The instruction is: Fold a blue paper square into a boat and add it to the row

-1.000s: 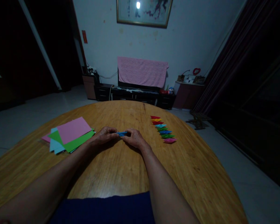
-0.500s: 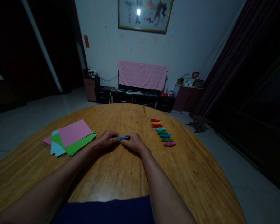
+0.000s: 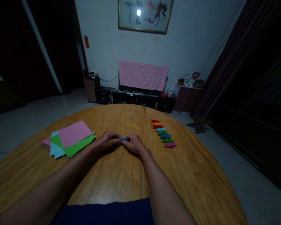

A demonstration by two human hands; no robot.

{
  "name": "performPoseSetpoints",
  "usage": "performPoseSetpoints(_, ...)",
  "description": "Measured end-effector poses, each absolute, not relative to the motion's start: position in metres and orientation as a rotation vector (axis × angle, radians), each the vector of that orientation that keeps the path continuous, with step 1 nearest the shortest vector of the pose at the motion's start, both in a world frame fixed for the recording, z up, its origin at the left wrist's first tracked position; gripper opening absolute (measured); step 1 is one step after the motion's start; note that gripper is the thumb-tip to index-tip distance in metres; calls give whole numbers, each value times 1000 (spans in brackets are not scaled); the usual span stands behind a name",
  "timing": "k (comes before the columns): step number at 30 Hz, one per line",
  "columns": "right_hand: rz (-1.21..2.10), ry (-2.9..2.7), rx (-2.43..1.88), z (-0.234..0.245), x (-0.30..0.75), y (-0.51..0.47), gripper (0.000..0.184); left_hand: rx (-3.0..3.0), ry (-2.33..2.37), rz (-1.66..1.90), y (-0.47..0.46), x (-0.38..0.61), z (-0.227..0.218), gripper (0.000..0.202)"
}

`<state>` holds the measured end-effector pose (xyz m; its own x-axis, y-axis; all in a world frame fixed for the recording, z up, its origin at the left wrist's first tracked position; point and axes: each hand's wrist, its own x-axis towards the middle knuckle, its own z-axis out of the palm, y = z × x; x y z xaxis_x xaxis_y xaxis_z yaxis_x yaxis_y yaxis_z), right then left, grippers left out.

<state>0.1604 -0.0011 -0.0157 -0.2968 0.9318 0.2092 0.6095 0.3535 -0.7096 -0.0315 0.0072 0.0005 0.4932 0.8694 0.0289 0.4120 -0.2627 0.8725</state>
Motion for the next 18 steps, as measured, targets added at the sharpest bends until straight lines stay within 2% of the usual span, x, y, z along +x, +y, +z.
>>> performPoseSetpoints(12,675,-2081,-1289,-14,160,2,17,1624,1020,698,10,-28,-9,21)
performPoseSetpoints(18,956,-1854,-1347,-12,158,-3,15,1454,914,733,7,-24,-11,19)
